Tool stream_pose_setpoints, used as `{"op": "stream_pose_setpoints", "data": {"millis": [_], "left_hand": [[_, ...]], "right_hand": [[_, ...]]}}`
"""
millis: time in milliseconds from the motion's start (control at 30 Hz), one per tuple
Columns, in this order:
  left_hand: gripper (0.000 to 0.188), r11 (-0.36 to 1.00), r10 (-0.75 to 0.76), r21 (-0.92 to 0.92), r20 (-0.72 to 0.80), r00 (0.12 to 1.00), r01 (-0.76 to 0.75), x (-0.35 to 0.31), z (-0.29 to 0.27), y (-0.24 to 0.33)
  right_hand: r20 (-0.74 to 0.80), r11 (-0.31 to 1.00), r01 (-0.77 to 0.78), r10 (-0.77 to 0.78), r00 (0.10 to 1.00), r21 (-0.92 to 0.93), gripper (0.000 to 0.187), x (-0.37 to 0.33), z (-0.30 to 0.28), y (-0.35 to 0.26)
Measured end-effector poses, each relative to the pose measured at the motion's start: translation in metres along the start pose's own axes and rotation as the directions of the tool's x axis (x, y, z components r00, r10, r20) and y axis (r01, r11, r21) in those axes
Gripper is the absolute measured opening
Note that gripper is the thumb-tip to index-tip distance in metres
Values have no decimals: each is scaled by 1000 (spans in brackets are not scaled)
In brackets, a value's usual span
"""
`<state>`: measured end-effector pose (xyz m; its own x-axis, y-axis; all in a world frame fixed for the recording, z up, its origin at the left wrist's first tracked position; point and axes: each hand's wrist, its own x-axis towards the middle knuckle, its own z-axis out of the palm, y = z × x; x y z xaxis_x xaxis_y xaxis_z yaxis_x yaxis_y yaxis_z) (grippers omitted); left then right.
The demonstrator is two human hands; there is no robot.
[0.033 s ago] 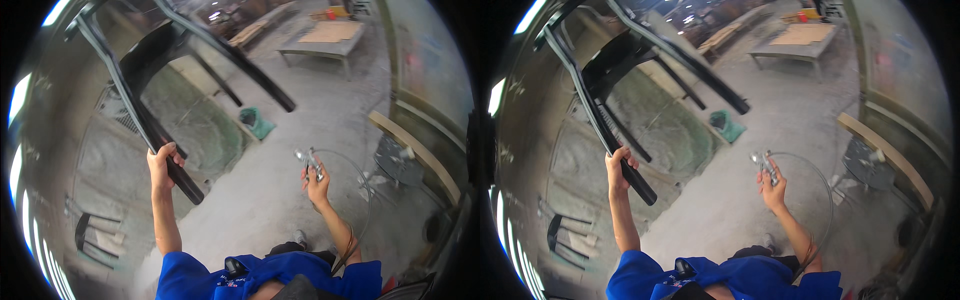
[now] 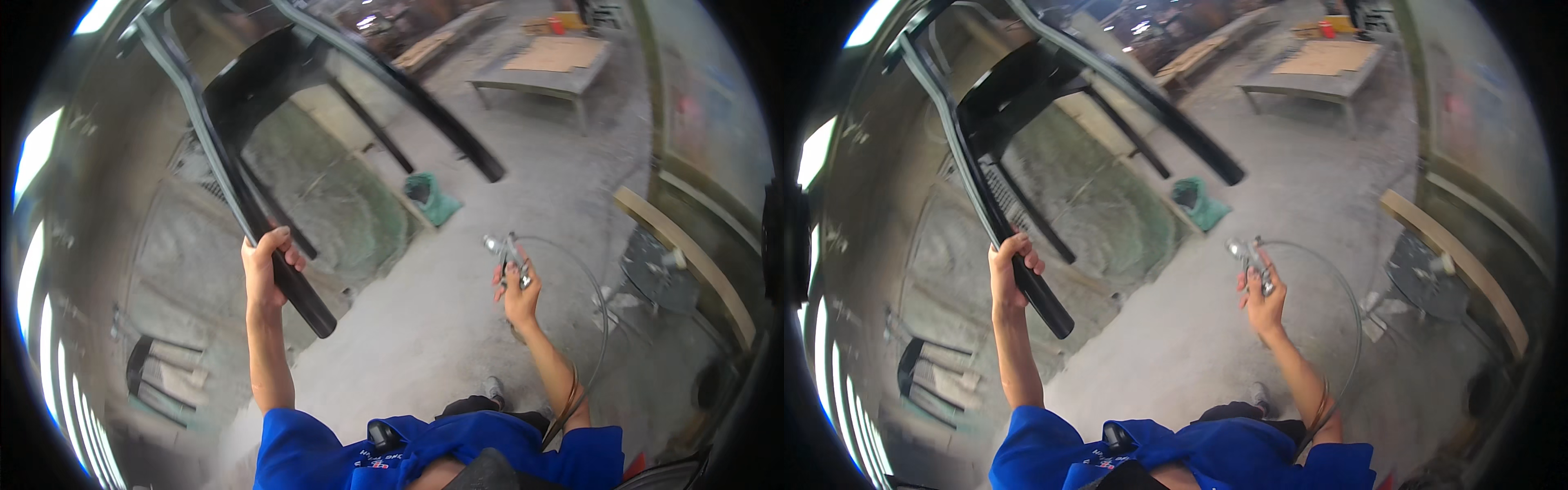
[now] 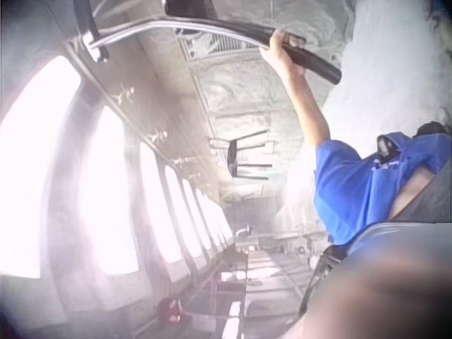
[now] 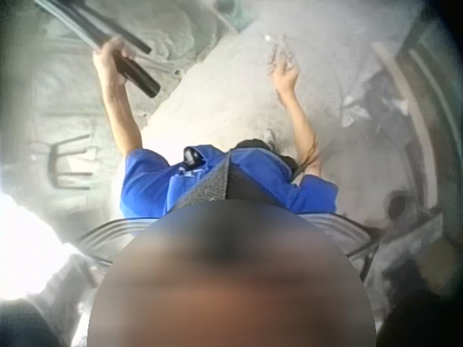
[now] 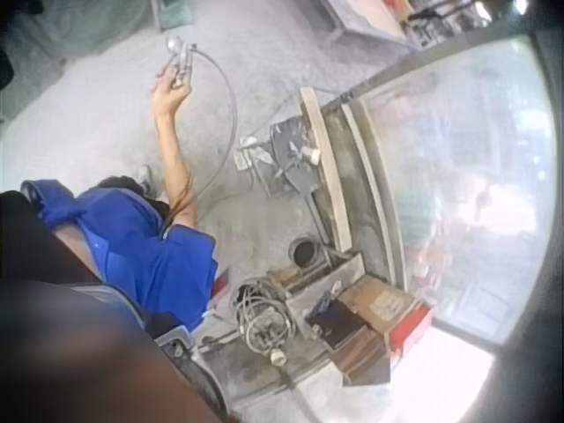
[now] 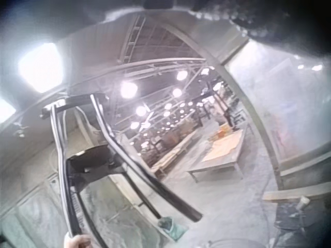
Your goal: The person spray paints a black chair using a spray gun, holding the chair with one hand and applying paint with the other. The person rotates the chair to cover different sides and legs, then briefly adjusts the camera before resuming painting.
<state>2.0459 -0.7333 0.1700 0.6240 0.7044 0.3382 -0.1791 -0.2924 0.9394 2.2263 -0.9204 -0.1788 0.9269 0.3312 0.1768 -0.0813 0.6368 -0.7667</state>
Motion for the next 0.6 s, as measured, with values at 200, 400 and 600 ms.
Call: {"op": "stream_pose_setpoints", "data": {"millis": [200, 400, 600], "left_hand": [[17, 991, -93, -98, -29, 995, 90, -57, 40, 97], [14, 990, -82, -111, 2, 997, 82, -67, 71, 122], [13, 985, -82, -144, 58, 995, 90, -73, 80, 130]], "right_hand": [[121, 954, 173, -207, 971, 245, 41, 90, 116, -69], [375, 793, 117, -405, 834, 598, 39, 85, 181, -154], [179, 869, 302, -394, 901, 391, 41, 127, 197, -160]]}}
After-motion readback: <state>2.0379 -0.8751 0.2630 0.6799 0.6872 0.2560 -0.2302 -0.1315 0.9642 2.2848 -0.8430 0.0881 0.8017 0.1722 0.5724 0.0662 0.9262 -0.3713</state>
